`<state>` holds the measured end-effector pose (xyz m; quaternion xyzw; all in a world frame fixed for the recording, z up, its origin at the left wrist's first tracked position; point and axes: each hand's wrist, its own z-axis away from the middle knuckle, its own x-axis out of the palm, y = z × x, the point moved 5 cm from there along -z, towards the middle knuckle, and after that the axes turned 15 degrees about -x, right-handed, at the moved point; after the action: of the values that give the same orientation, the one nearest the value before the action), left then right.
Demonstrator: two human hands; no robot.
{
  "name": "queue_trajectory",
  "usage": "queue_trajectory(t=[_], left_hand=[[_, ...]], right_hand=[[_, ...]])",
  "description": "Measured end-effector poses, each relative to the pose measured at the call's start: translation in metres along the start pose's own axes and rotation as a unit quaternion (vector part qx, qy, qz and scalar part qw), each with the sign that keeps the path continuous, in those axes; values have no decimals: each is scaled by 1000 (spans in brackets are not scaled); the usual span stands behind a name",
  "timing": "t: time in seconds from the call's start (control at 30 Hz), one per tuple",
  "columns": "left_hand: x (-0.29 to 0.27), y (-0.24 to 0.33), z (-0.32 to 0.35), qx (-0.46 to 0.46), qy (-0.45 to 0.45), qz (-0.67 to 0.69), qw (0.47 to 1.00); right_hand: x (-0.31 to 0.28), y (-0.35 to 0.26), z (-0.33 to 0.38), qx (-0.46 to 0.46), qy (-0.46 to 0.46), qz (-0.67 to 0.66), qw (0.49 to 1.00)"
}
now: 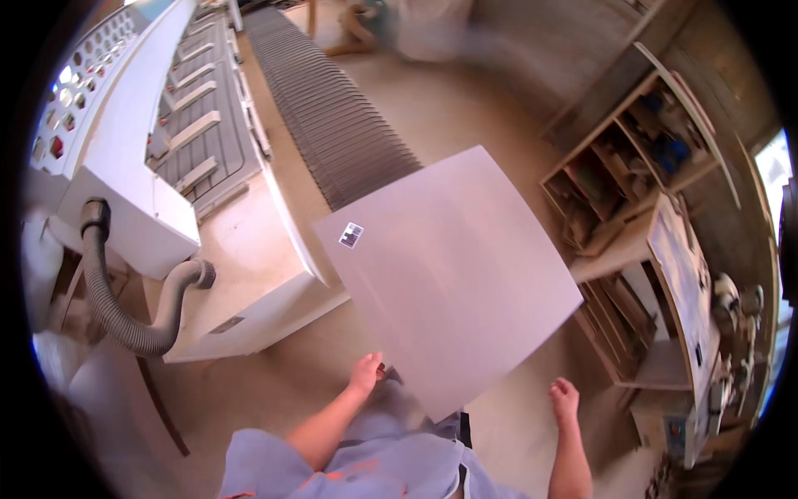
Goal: The person repeatedly sands the edges of large rectangular wood panels using a stationary edge sander. The person picks up each panel, runs its edges against the sander, flips the panel to sand the opposite side, and then places the panel on a nearby table or stack.
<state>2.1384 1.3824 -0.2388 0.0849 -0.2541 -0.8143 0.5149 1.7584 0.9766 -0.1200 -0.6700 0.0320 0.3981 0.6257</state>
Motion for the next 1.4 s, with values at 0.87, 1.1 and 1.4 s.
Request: queue_trajectory(t=[0.87,1.1,1.4], left_hand=[[15,64,-44,46,134,293,946],[31,94,-19,-14,291,231,928],[30,96,13,23,297,268,916]], right_hand=[[62,-33,-361,-104,-137,122,977],[89,-55,-364,-64,-97,48,992],[68,-58,-326,-59,4,-34,998]])
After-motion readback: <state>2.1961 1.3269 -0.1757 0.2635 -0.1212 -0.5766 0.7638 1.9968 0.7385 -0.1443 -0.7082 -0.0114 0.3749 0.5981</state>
